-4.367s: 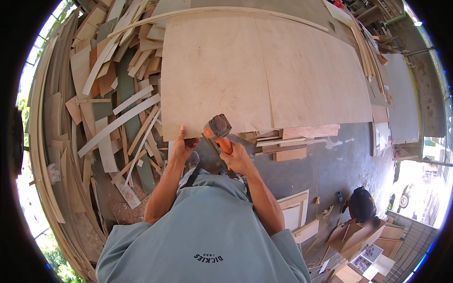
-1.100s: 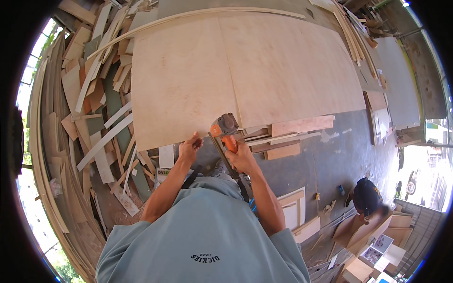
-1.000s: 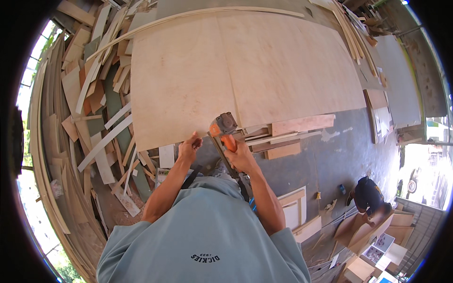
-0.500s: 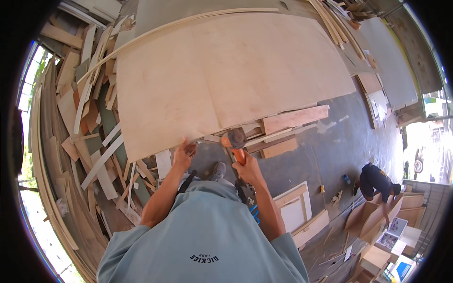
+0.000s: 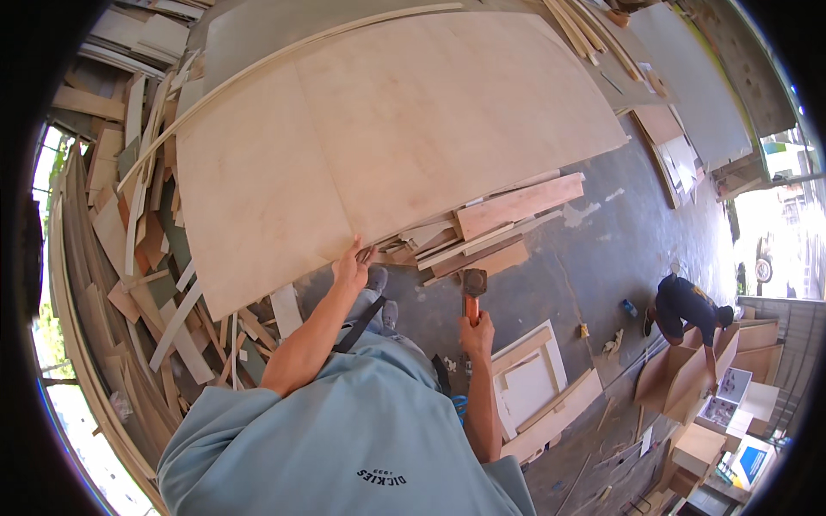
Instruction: The person secures a large wooden panel to a furniture frame using a pneumatic nail gun.
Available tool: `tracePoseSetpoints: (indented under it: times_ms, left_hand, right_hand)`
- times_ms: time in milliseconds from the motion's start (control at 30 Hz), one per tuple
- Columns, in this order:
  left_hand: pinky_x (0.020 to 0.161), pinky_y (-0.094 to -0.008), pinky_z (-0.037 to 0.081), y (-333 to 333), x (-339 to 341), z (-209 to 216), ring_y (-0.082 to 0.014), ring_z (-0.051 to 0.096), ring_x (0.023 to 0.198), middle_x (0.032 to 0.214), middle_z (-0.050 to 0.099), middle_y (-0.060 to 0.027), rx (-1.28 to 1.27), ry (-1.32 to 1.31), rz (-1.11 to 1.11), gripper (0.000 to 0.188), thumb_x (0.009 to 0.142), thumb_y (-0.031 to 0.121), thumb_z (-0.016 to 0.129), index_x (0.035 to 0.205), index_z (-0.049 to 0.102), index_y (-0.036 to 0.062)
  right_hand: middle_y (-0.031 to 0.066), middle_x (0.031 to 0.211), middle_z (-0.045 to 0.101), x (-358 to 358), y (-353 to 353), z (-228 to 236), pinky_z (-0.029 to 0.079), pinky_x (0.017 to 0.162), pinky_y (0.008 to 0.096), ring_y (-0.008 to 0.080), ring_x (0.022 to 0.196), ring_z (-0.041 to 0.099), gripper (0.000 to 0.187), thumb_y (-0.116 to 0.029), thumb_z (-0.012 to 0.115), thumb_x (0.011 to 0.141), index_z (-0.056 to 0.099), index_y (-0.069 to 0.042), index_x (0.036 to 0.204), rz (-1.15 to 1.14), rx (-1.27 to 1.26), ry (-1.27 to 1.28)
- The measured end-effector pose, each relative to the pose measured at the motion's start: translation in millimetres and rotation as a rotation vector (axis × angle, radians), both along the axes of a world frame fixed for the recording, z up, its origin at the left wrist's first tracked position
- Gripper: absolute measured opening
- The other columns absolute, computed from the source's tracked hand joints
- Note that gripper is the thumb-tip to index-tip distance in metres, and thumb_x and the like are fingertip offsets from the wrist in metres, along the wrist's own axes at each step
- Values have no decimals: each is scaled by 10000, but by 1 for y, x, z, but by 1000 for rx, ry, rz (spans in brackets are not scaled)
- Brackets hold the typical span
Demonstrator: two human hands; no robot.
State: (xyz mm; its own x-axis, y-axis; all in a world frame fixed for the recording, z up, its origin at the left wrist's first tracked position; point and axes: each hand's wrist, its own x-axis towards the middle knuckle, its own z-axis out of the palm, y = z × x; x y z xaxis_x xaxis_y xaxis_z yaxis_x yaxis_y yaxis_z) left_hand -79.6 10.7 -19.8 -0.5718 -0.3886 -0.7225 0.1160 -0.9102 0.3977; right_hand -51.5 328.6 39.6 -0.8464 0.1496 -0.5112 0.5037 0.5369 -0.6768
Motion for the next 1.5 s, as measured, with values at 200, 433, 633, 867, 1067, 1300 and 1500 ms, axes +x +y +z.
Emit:
tracePoseSetpoints:
  times_ms: [200,433,633,867,1067,1300,1500]
  left_hand:
    - [891,-430,586,8,-4,29,-273,634,1037,1144,614,-126,-37,-53,83,392,851,-87,664,1204,507,-16]
    - [957,-463,549,-4,3,23,-266,645,1041,1181,615,-124,-149,-37,-13,290,877,-64,624,1154,554,-12]
    - [957,-443,541,0,11,20,-246,641,1051,1160,631,-108,-147,103,62,273,890,-15,625,1155,564,12]
    - [935,-444,556,20,11,20,-238,643,1062,1124,646,-107,-229,128,95,275,895,-1,619,1164,562,-2]
    - [932,-481,561,38,8,30,-264,639,1079,1150,638,-145,-266,102,112,287,924,50,602,1188,545,-47]
    - [853,-427,600,38,10,30,-268,672,998,1128,653,-155,-328,121,162,319,919,105,654,1153,554,-88]
    - [846,-370,594,39,12,9,-241,672,1005,1112,664,-142,-393,76,138,304,898,60,671,1167,576,-47]
  right_hand:
    - [104,669,592,-33,9,6,461,467,336,185,491,580,299,-161,686,802,581,30,1007,-16,6,-20]
    - [145,699,611,-89,3,33,478,586,376,244,595,616,289,-178,696,787,605,31,963,151,108,161]
    - [75,641,568,-117,1,65,425,459,304,152,472,544,220,-115,674,824,584,20,972,69,-208,88]
    - [8,589,509,-157,27,63,384,397,242,90,420,477,222,-85,637,870,560,-3,1061,314,-223,106]
    - [80,652,586,-176,31,68,434,467,305,149,468,539,258,-159,683,847,600,19,1014,448,-209,165]
    - [184,764,640,-178,3,71,481,615,395,310,656,632,315,-229,678,882,587,17,1056,799,-190,53]
    - [247,788,641,-170,-38,73,482,644,447,441,726,632,348,-252,669,893,573,30,1075,978,-166,202]
